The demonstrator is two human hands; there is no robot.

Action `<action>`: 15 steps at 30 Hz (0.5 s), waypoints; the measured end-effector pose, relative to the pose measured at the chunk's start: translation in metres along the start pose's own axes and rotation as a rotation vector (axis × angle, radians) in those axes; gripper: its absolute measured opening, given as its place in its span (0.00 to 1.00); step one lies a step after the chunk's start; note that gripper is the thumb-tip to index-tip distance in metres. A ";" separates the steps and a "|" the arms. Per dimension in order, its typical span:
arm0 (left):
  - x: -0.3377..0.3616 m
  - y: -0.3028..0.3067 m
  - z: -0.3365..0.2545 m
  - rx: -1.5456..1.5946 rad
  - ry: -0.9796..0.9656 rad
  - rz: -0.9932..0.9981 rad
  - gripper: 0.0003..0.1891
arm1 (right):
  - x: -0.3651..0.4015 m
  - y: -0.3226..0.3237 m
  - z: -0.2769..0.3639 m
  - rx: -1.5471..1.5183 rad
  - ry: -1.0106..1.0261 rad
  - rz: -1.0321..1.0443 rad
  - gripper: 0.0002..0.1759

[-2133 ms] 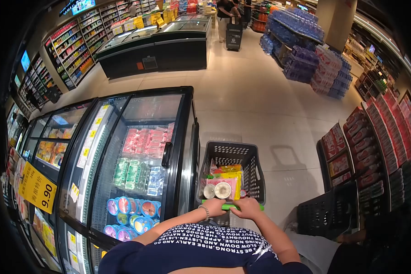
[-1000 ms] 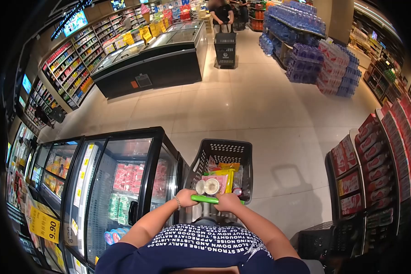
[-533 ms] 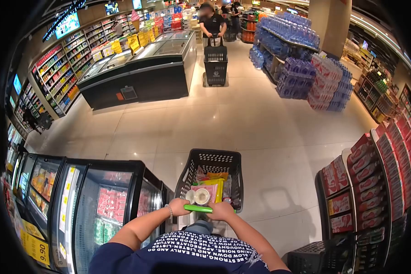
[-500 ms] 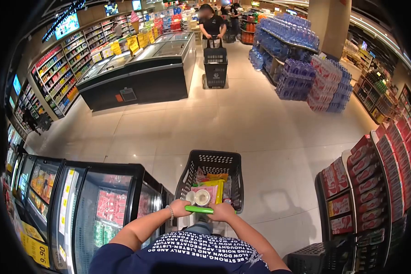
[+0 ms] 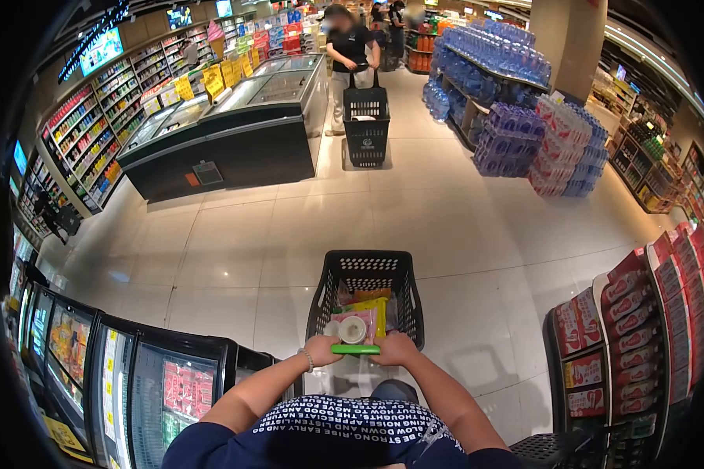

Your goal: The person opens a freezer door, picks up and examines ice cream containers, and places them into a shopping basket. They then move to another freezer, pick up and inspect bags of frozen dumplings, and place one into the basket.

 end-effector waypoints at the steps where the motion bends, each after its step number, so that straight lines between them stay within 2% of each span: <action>1: -0.010 0.002 0.002 0.004 0.017 -0.004 0.14 | -0.009 0.006 -0.006 0.008 0.015 0.015 0.22; 7: -0.063 0.017 0.009 0.040 0.180 -0.049 0.15 | -0.063 0.057 -0.033 -0.041 0.185 0.105 0.21; 13: -0.105 0.021 0.007 0.083 0.465 -0.102 0.14 | -0.124 0.089 -0.073 0.087 0.333 0.260 0.20; 15: -0.122 0.018 0.011 0.121 0.505 -0.140 0.14 | -0.146 0.102 -0.081 0.117 0.396 0.278 0.19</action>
Point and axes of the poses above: each hand's wrist, its own x-axis away from the middle knuckle, its own y-axis out of the back of the hand, z = x × y, the point moved 8 cm from there along -x, towards the middle knuckle, and after that the axes turned 15 degrees about -x, right-handed, at the moved point
